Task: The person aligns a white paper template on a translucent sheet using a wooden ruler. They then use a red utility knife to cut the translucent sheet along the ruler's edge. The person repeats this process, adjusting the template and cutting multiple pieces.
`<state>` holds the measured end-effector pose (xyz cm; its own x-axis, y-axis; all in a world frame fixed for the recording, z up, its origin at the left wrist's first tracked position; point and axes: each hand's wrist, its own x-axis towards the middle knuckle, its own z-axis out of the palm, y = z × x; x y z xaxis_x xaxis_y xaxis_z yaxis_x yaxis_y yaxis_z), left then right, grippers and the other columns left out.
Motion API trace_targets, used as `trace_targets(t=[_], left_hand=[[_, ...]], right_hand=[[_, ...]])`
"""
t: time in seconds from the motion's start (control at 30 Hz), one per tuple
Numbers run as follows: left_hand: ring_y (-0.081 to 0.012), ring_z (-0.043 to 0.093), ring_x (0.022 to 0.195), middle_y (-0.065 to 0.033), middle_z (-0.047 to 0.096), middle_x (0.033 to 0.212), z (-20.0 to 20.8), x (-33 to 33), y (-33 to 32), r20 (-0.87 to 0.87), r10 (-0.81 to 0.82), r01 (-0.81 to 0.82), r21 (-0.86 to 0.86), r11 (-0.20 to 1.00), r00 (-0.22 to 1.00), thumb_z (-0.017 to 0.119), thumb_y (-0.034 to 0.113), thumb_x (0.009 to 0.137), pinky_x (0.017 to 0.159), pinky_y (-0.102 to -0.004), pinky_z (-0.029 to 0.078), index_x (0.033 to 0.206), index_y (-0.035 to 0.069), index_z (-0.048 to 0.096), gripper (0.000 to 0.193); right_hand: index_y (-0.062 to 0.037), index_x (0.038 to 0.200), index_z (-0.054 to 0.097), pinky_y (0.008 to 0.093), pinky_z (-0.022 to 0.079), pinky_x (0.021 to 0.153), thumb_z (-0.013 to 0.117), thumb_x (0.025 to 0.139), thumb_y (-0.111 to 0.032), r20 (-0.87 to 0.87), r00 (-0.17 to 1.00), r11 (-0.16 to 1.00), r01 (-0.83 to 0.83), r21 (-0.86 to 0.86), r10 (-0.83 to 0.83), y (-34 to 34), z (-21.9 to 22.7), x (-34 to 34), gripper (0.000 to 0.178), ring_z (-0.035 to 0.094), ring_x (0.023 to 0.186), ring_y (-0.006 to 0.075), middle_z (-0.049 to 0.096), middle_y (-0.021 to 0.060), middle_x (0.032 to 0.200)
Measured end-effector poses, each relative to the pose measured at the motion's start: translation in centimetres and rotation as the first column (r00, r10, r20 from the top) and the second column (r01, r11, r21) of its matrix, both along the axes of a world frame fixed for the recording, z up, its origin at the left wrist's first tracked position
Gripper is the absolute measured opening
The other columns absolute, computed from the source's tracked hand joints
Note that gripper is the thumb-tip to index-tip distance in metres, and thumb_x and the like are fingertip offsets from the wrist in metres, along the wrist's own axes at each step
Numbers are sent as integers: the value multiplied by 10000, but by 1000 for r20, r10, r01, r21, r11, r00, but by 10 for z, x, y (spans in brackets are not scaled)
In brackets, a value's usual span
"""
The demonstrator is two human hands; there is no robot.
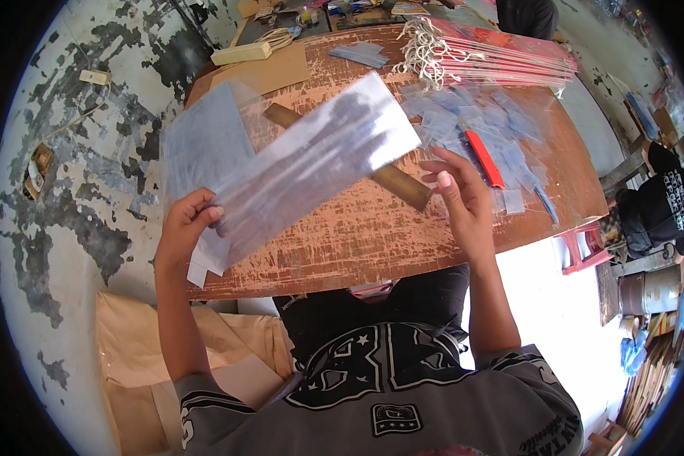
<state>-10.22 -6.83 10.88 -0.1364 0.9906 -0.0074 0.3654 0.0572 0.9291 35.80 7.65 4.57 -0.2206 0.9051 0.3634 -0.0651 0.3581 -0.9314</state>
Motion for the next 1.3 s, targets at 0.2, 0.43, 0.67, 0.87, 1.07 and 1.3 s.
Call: trace_targets(t=[0.2,0.43,0.67,0.87,1.07,1.3], left_hand=[[-54,568,823,53,639,890,-2,9,1,-22,-147,141,-163,976,989,725,139,1086,780,-259,497,1046,28,700,120],[-39,535,827,73,606,879,-19,-10,7,55,-202,209,-308,928,978,700,178,1126,780,-242,469,1101,50,696,131],[-49,584,798,61,643,867,-33,-10,17,-80,-192,162,-289,944,978,799,106,1014,744,-247,469,1212,64,698,226],[-85,669,835,21,712,881,-26,-12,20,-2,-199,192,-258,947,980,851,-3,883,794,-256,522,1272,57,711,417],[-123,726,960,-42,775,1048,-31,-4,1,290,67,-67,-9,998,955,850,-32,901,919,-279,573,1396,29,645,539],[-204,646,1341,-113,677,1460,-78,66,-30,682,309,-443,25,896,663,726,164,1085,1163,-394,526,1599,-33,502,594]], right_hand=[[-27,1384,687,253,508,621,703,1140,-352,-165,959,897,-276,-345,232,-4,12,-18,407,679,709,78,733,4,897],[20,1307,683,241,549,566,691,1147,-232,-193,933,839,-357,-411,302,-32,23,-23,299,698,666,92,771,61,951],[27,1351,653,255,596,588,714,1122,-135,-176,962,880,-264,-394,210,-44,18,-23,288,727,686,114,788,96,969],[26,1379,616,259,561,556,747,1099,-120,-180,977,916,32,-399,-112,-34,6,-18,342,694,631,116,803,117,927],[19,1365,651,237,481,526,747,1108,-156,-182,954,926,165,-339,-237,-18,-4,-3,326,651,607,87,797,94,913],[24,1374,687,232,463,529,745,1115,-177,-178,917,910,299,-287,-357,-10,0,10,333,590,579,69,734,39,865]])
